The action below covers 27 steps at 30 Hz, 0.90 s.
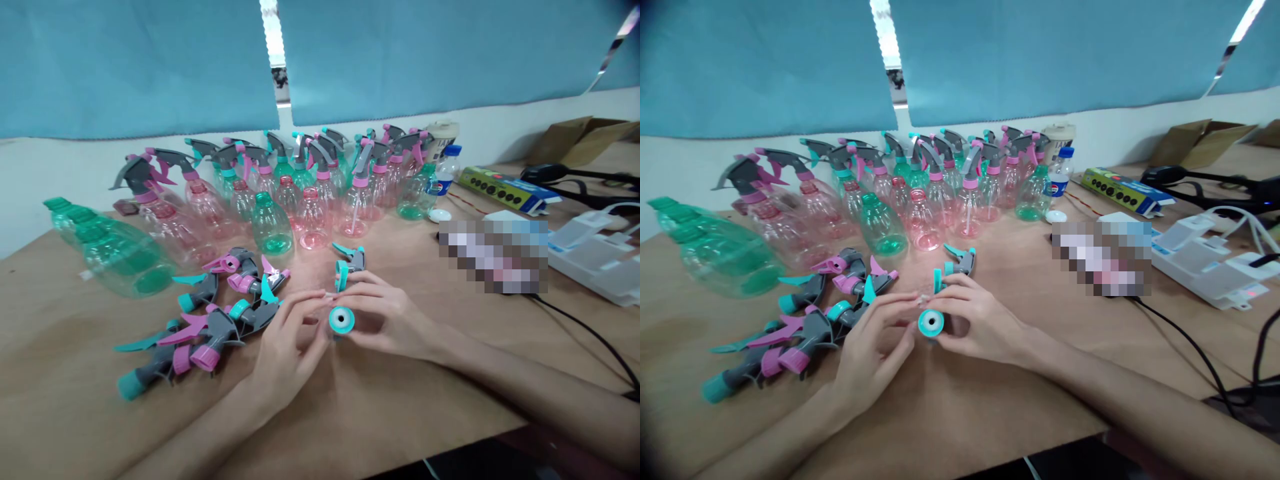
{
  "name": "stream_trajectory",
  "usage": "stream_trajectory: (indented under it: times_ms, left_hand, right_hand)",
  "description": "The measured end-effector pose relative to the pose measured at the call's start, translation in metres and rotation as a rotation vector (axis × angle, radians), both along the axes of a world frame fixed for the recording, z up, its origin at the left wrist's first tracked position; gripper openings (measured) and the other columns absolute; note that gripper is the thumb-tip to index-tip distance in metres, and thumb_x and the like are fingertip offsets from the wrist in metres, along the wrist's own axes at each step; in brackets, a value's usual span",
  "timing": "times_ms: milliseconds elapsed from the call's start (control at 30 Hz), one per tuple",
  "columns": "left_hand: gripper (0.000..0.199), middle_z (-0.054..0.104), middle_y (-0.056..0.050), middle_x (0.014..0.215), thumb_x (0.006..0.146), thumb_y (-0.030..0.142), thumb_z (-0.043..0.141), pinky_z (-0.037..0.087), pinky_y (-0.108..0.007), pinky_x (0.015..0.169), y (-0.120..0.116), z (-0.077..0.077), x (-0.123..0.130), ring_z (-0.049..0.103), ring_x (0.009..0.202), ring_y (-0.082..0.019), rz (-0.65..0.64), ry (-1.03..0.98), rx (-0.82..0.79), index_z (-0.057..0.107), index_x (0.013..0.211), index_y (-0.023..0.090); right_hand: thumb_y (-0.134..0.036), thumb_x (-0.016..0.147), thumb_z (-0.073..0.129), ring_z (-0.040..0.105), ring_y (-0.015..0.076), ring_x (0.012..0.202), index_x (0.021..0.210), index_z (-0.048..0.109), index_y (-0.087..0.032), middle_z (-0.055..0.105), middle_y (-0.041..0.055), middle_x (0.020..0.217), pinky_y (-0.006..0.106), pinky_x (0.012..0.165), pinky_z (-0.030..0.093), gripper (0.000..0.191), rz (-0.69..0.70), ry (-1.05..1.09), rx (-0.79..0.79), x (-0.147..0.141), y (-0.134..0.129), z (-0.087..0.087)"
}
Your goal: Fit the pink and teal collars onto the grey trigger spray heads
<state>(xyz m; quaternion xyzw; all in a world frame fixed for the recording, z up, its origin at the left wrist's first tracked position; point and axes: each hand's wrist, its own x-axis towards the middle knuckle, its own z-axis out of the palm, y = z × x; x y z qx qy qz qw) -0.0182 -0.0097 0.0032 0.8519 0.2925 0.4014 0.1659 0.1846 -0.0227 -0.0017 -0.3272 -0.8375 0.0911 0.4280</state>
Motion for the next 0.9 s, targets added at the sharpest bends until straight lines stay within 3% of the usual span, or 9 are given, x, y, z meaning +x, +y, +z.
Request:
stream_trajectory:
  times_ms: [133,333,733,900]
  left_hand:
    - [0.019,0.052,-0.007,0.103,0.083,0.009,0.055,0.055,-0.026,0.075,-0.001,-0.001,-0.003,0.056,0.095,-0.016,-0.035,0.077,0.17,0.059,0.099,0.018]
    - [0.026,0.049,-0.01,0.106,0.081,0.015,0.06,0.057,-0.028,0.068,0.004,-0.004,-0.001,0.055,0.094,-0.02,-0.08,0.214,0.3,0.061,0.106,0.017]
    - [0.022,0.059,-0.009,0.098,0.081,0.015,0.06,0.054,-0.033,0.067,0.006,0.002,0.006,0.057,0.085,-0.02,-0.111,0.251,0.459,0.059,0.103,0.015]
    - [0.013,0.059,-0.008,0.096,0.084,0.013,0.055,0.053,-0.032,0.069,0.011,0.003,0.01,0.057,0.082,-0.018,-0.121,0.277,0.37,0.058,0.096,0.017]
  right_hand:
    - [-0.021,0.077,0.065,0.061,0.021,0.098,0.105,0.063,-0.019,0.071,0.0059,0.097,0.045,0.097,0.045,0.028,-0.035,-0.054,-0.007,0.007,0.004,-0.003]
    - [-0.025,0.078,0.064,0.059,0.0219,0.098,0.104,0.065,-0.018,0.072,0.0048,0.094,0.042,0.09,0.05,0.027,-0.002,-0.053,-0.053,0.006,0.002,-0.004]
    - [-0.028,0.079,0.063,0.056,0.0217,0.097,0.097,0.068,-0.018,0.072,0.0042,0.091,0.041,0.09,0.049,0.021,0.007,-0.051,-0.081,0.005,0.001,-0.003]
    - [-0.023,0.077,0.063,0.056,0.0197,0.092,0.091,0.068,-0.017,0.071,0.0033,0.085,0.038,0.089,0.048,0.016,0.032,-0.106,-0.094,0.005,0.003,0.003]
